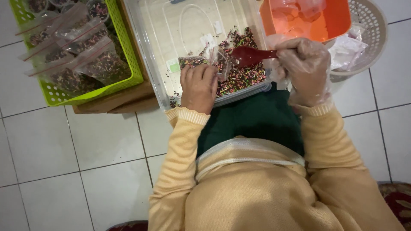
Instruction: The person fills small plastic bags with colorful sprinkles from a large bin using a small red scoop. They place the filled bags into a green basket.
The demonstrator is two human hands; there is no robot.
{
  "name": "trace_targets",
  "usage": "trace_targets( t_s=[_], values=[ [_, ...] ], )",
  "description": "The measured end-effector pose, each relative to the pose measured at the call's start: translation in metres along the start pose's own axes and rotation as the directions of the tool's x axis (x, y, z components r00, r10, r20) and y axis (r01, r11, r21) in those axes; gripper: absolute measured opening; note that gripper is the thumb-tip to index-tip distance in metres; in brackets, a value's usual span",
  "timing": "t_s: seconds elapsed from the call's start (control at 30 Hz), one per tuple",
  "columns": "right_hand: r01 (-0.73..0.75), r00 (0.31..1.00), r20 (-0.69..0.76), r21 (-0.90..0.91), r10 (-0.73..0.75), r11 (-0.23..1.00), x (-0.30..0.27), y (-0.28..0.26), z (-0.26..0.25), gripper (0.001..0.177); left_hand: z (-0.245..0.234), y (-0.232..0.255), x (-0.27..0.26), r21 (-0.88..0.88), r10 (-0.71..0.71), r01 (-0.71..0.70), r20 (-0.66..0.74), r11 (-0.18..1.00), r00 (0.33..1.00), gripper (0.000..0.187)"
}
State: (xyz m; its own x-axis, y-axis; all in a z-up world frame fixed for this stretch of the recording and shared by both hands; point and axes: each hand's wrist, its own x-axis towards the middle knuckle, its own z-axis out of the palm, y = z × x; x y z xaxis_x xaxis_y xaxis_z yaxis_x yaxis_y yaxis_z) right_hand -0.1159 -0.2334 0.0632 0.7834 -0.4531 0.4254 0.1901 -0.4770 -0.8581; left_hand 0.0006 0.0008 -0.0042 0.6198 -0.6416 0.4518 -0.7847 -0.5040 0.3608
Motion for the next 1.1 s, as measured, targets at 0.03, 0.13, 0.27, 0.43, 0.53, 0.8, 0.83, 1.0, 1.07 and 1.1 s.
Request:
trace_targets(
  t_s=[0.03,0.13,0.27,0.43,0.53,0.8,0.83,1.0,1.07,1.1],
  values=[
    [-0.016,1.000,0.026,0.068,0.014,0.998,0.001,-0.017,0.003,0.018,0.001,0.000,0.000,0.005,-0.003,0.003,0.010,1.000,1.000,0.026],
    [0.107,0.989,0.101,0.021,-0.108,0.994,0.002,-0.039,0.010,0.014,0.002,-0.001,0.000,0.009,-0.009,0.008,0.020,1.000,1.000,0.028],
    [0.444,0.893,0.180,-0.213,-0.412,0.870,-0.001,-0.031,0.014,0.018,0.001,0.000,0.000,0.009,-0.004,0.004,0.001,1.000,1.000,0.027],
    [0.377,0.926,0.113,-0.269,-0.359,0.887,-0.005,-0.016,0.003,0.015,0.000,0.001,0.000,0.009,0.003,-0.003,-0.019,1.000,1.000,0.026],
    [0.244,0.970,0.089,-0.355,-0.228,0.902,-0.014,0.002,0.004,0.007,0.017,-0.009,-0.005,0.051,0.025,-0.022,-0.058,0.998,0.998,0.025],
    [-0.052,0.998,0.022,-0.235,0.059,0.971,-0.010,0.018,0.003,0.014,0.029,-0.016,-0.009,0.119,0.045,-0.032,-0.107,0.992,0.993,0.026],
    [-0.054,0.998,0.009,-0.160,0.056,0.986,-0.009,0.017,0.002,0.013,0.030,-0.016,-0.009,0.116,0.043,-0.030,-0.108,0.993,0.993,0.025],
    [-0.052,0.997,0.055,0.062,0.048,0.997,-0.002,-0.011,-0.004,0.012,0.001,0.001,0.000,0.010,-0.004,0.004,-0.021,1.000,1.000,0.029],
    [0.071,0.995,0.068,0.111,-0.079,0.991,0.005,-0.027,0.003,0.011,0.000,0.002,0.000,-0.001,-0.012,0.012,0.003,1.000,1.000,0.028],
    [0.073,0.994,0.068,0.112,-0.081,0.991,0.004,-0.027,0.006,0.011,0.001,0.002,0.000,0.000,-0.012,0.012,0.001,1.000,1.000,0.028]
  ],
)
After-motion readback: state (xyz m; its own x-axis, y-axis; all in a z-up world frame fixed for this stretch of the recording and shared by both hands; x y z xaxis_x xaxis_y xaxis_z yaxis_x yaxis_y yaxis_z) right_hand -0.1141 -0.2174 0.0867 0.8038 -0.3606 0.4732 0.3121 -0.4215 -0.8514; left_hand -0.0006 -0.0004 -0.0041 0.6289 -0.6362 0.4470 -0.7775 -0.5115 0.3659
